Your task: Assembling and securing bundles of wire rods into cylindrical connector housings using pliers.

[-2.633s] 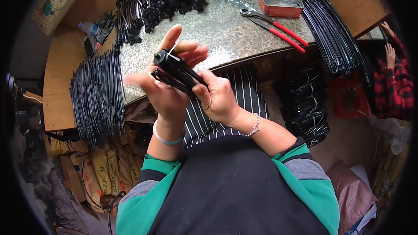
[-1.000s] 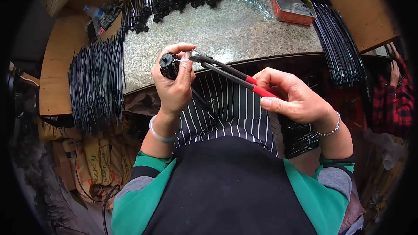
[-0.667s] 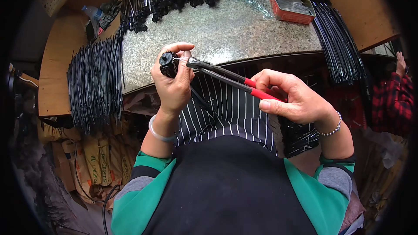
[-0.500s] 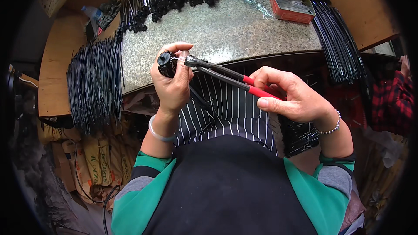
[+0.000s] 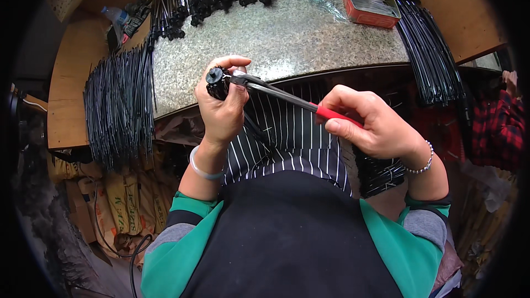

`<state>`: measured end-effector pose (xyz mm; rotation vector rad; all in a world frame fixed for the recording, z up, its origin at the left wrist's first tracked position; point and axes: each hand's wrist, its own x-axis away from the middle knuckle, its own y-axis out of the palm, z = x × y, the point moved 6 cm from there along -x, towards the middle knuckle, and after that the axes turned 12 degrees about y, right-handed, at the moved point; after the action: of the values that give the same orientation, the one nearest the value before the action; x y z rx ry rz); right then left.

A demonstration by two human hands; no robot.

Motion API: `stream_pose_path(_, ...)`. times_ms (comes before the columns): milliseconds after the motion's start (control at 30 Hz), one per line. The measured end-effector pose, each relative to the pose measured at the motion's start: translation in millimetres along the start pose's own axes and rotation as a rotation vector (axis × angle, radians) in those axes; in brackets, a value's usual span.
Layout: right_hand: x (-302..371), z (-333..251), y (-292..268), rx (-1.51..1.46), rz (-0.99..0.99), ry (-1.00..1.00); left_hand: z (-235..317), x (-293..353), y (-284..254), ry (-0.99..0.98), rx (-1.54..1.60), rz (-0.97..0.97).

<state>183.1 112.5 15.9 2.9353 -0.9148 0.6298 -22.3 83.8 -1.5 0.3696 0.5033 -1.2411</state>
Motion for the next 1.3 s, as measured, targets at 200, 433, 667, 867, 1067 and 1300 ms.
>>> stream_pose_path(200, 6.6, 23.9, 47.8, -0.611, -0.765, 0.303, 10.8, -4.5, 11.2, 0.005, 0.11, -0.056)
stream_pose_path(433, 19.2, -25.6, 12.3, 0.903, 0.51, -0.598, 12.1, -0.7, 9.5, -0.053, 0.119, -0.047)
stream_pose_path(667, 11.7, 4.3, 19.4, 0.175, -0.074, 0.001, 12.1, -1.0, 16.4, -0.039, 0.187, -0.061)
stream_pose_path(867, 23.0, 15.8, 29.0, -0.147, -0.492, 0.439, 21.5, -0.8, 21.6, 0.004, 0.064, -0.16)
stream_pose_path(1067, 28.2, -16.9, 11.8, 0.914, 0.637, -0.533, 18.3, 2.5, 20.9, -0.095, 0.117, -0.111)
stream_pose_path(1300, 16.2, -1.1, 23.1, 0.306, -0.061, 0.098, 18.3, 2.5, 20.5, -0.025, 0.15, -0.106)
